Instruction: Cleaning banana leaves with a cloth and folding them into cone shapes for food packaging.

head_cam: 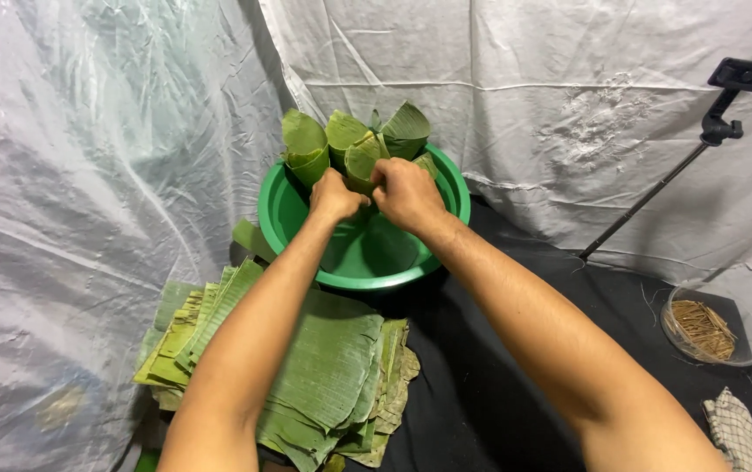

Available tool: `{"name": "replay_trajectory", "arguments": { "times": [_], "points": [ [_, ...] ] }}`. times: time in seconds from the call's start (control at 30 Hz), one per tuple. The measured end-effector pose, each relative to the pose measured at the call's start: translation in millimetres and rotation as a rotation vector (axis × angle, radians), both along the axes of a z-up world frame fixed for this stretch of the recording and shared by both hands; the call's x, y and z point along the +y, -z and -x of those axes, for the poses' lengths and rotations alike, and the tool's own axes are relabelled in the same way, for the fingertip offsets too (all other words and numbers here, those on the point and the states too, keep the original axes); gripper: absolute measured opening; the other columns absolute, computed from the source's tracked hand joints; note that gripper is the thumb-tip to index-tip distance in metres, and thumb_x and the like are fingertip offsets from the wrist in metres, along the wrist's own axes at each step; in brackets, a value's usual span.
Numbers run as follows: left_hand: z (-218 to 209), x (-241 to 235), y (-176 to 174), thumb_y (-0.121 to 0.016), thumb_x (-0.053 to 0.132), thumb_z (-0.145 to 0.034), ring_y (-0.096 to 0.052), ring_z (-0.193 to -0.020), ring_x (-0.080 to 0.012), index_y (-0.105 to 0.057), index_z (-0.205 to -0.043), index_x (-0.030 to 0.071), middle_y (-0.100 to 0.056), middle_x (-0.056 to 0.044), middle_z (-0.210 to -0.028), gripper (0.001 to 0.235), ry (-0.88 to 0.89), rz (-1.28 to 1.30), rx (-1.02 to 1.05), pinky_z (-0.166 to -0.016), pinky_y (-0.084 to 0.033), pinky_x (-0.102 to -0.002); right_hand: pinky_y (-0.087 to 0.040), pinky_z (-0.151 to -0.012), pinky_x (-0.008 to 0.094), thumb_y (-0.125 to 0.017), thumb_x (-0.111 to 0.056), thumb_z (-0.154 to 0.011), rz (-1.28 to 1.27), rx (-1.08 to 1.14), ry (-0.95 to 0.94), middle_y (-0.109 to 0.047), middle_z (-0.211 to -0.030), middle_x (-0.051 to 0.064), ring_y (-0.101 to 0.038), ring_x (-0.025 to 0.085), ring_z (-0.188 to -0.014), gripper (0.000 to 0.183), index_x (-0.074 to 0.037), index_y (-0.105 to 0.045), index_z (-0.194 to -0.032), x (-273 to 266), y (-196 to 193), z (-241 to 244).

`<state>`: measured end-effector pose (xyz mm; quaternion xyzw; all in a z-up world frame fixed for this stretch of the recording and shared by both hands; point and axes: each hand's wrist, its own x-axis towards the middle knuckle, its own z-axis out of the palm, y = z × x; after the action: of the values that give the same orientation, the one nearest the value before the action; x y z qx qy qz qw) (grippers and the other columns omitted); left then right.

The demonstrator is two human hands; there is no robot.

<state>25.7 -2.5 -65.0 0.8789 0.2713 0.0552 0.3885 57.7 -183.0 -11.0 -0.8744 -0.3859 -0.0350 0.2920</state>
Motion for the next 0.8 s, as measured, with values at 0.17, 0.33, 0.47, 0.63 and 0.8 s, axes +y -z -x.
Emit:
{"name": "replay_trajectory", "arguments": {
  "times": [0.17, 0.33, 0.47, 0.63, 0.8],
  "points": [
    [-6.3, -2.1, 3.1, -0.086, 0.023, -0.079, -0.064, -0.12, -0.0438, -0.059, -0.129, -0.002, -0.067, -0.025, -0.122, 0.062, 0.031, -0.031, -0.005, -0.098, -0.055, -0.055, -0.056, -0.091, 0.054, -0.062, -0.007, -0.085, -0.108, 0.053, -0.023, -0.067, -0.103, 0.013, -0.067, 0.04, -0.106, 0.023, -0.014, -0.067, -0.107, -6.5, -1.4, -0.9],
    [-4.0, -5.3, 2.9, -0.08, 0.023, -0.083, -0.075, -0.092, -0.0342, -0.065, -0.12, -0.001, -0.073, -0.021, -0.105, 0.047, -0.002, 0.016, -0.029, -0.091, -0.057, -0.051, -0.055, -0.092, 0.054, -0.063, -0.003, -0.085, -0.213, 0.044, -0.033, -0.067, -0.107, 0.01, -0.066, 0.04, -0.11, 0.029, -0.018, -0.065, -0.11, -5.7, 7.0, -11.3],
    [0.2, -9.1, -1.9, -0.08, 0.027, -0.084, -0.071, -0.105, -0.0381, -0.065, -0.122, -0.004, -0.071, -0.024, -0.111, 0.051, 0.003, -0.02, 0.002, -0.094, -0.056, -0.053, -0.056, -0.092, 0.054, -0.064, -0.007, -0.087, -0.152, 0.025, 0.019, -0.068, -0.11, 0.005, -0.067, 0.037, -0.108, 0.029, -0.023, -0.064, -0.112, -9.4, 2.0, -5.6],
    [6.5, -12.3, -7.0, -0.08, 0.028, -0.085, -0.062, -0.124, -0.0432, -0.061, -0.132, -0.007, -0.066, -0.027, -0.125, 0.062, 0.023, -0.041, 0.029, -0.101, -0.052, -0.055, -0.058, -0.087, 0.053, -0.065, -0.01, -0.088, -0.103, -0.069, 0.077, -0.068, -0.106, 0.001, -0.07, 0.034, -0.102, 0.026, -0.025, -0.064, -0.11, -13.2, -7.6, 1.9],
    [5.8, -11.3, -7.0, -0.08, 0.026, -0.083, -0.064, -0.121, -0.0409, -0.061, -0.131, -0.004, -0.068, -0.025, -0.123, 0.059, 0.002, -0.042, 0.032, -0.099, -0.054, -0.053, -0.056, -0.093, 0.046, -0.066, -0.014, -0.088, -0.108, -0.087, 0.12, -0.066, -0.103, -0.007, -0.062, 0.022, -0.113, 0.023, -0.03, -0.064, -0.105, -15.6, -6.6, -0.6]
  ]
}}
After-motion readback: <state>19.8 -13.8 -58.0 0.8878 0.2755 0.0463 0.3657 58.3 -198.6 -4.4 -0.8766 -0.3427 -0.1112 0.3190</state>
